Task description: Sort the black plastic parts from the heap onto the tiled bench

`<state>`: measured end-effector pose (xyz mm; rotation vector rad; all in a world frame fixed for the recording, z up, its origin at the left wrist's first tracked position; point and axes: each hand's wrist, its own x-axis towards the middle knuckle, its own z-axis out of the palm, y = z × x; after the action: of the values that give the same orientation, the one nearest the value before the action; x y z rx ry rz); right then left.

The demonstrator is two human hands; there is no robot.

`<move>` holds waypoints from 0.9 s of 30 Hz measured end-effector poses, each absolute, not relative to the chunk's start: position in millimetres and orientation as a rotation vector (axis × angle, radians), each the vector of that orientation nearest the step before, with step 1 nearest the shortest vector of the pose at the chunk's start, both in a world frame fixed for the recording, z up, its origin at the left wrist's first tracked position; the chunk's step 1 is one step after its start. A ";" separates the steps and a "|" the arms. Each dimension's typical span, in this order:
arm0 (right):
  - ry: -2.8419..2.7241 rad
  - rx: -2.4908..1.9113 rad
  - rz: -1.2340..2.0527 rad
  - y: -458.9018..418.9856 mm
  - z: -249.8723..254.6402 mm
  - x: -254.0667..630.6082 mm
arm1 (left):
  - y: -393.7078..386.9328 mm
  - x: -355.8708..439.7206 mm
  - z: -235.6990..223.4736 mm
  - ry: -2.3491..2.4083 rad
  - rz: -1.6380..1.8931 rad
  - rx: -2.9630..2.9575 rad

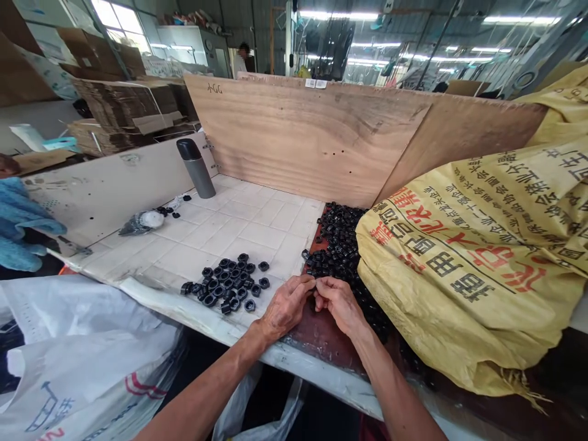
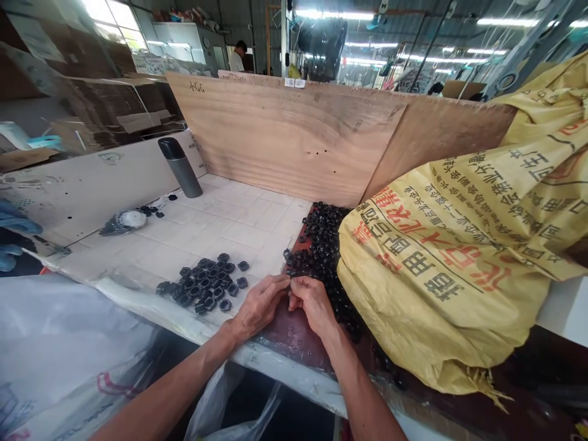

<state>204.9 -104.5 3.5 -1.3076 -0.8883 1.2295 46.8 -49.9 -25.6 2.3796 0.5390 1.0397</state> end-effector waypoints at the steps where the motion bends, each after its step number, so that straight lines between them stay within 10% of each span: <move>1: -0.943 -1.367 1.178 -105.5 5.9 211.9 | -51.7 45.6 -23.7 0.592 1.015 2.418; 8: -1.466 -1.928 0.655 -114.2 20.0 267.5 | -63.9 30.4 -19.5 1.483 1.118 2.576; 27: -1.894 -1.951 0.415 -127.9 28.7 239.6 | -63.7 47.9 -30.3 0.874 0.896 2.247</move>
<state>239.6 -127.9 28.7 -1.9512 -1.8939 0.4152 47.9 -63.7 -30.3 2.2470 0.8737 0.8956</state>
